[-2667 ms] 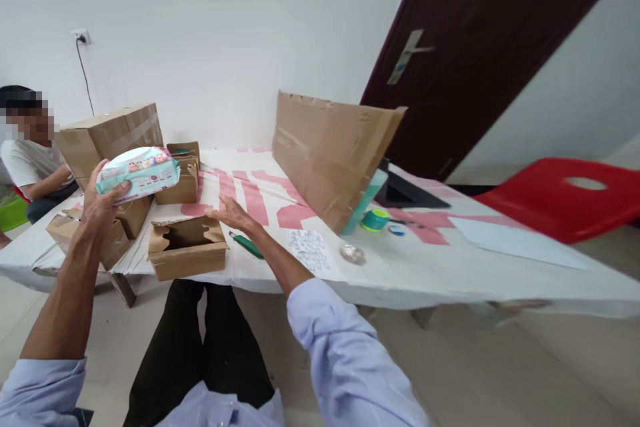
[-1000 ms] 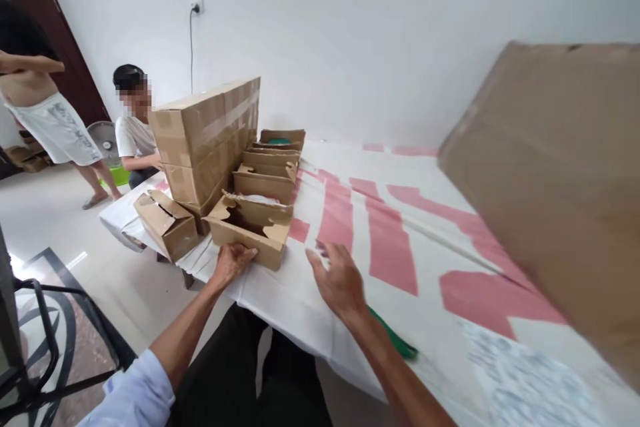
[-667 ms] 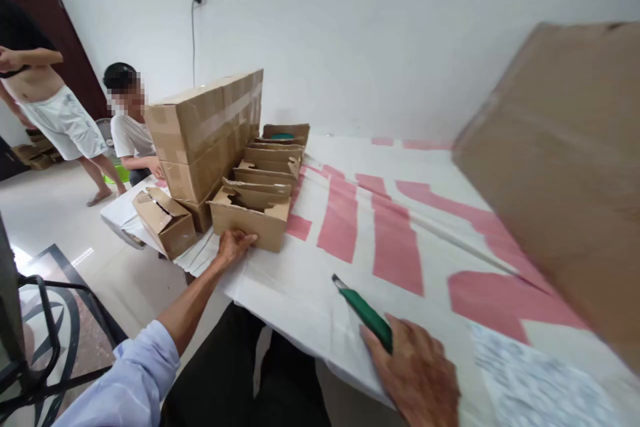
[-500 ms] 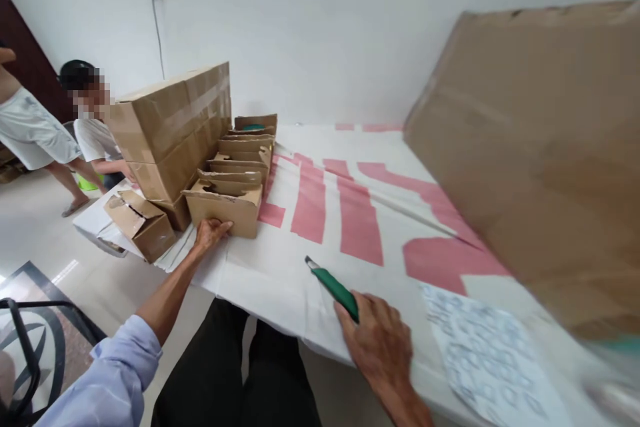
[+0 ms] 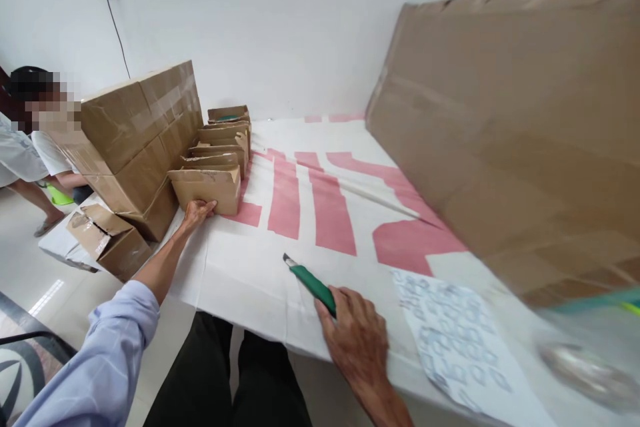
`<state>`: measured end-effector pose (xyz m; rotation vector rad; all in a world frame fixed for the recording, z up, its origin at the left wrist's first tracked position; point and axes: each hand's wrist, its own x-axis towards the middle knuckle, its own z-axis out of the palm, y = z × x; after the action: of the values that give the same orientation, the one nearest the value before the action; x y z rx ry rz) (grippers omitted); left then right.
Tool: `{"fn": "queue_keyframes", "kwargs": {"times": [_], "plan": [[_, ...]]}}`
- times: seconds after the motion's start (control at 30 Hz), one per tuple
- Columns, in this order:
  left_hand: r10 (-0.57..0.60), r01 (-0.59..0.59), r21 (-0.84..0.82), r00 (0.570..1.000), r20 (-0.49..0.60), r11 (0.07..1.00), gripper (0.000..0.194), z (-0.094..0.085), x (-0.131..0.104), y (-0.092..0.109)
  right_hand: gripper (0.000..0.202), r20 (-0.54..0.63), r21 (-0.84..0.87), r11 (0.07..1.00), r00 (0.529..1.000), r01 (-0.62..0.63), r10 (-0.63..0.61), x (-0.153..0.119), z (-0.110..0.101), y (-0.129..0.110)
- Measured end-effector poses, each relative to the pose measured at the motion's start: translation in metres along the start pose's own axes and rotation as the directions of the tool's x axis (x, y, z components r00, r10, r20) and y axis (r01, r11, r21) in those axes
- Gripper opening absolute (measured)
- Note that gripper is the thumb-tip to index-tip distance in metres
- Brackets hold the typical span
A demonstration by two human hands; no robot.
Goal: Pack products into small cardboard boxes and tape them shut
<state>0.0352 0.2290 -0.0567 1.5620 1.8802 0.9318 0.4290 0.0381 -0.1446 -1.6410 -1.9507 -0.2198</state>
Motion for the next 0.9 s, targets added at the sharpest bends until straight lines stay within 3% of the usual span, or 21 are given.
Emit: {"fn": "queue_keyframes", "kwargs": {"times": [0.13,0.27,0.37,0.53,0.6,0.67,0.73,0.8,0.9], "plan": [[0.05,-0.05,-0.003,0.995,0.083,0.999,0.041,0.003,0.011,0.019,0.034,-0.01,-0.014,1.0,1.0,0.008,-0.008,0.001,0.0,-0.001],[0.12,-0.121,-0.003,0.985,0.124,0.993,0.036,0.006,-0.015,0.036,0.041,-0.029,-0.021,0.999,0.999,0.043,-0.044,-0.003,0.002,0.003],[0.181,-0.181,-0.001,0.978,0.102,0.983,0.032,0.01,-0.061,0.042,0.045,-0.01,-0.005,0.999,0.999,0.053,-0.053,-0.006,0.006,0.008],[0.292,-0.291,-0.023,0.953,0.075,0.956,0.029,0.019,-0.166,0.045,0.054,0.036,0.029,1.0,0.999,0.001,-0.002,-0.007,0.007,0.006],[0.333,-0.332,-0.028,0.942,0.04,0.943,0.027,0.015,-0.205,0.045,0.056,0.053,0.04,0.999,0.998,-0.032,0.03,-0.007,0.004,0.001],[0.355,-0.356,-0.015,0.934,-0.043,0.934,0.026,-0.002,-0.236,0.041,0.054,0.079,0.042,0.997,0.995,-0.06,0.057,-0.006,0.001,-0.002],[0.348,-0.35,0.021,0.92,-0.181,0.937,0.024,-0.035,-0.253,0.033,0.048,0.113,0.033,0.997,0.991,-0.074,0.07,-0.005,-0.001,-0.005],[0.301,-0.298,0.067,0.882,-0.362,0.952,0.022,-0.084,-0.257,0.021,0.045,0.135,0.022,0.997,0.988,-0.079,0.075,-0.004,-0.002,-0.006],[0.17,-0.148,0.087,0.779,-0.604,0.985,0.029,-0.173,-0.244,0.0,0.042,0.1,0.032,0.997,0.993,-0.073,0.069,-0.004,0.002,-0.004]]}}
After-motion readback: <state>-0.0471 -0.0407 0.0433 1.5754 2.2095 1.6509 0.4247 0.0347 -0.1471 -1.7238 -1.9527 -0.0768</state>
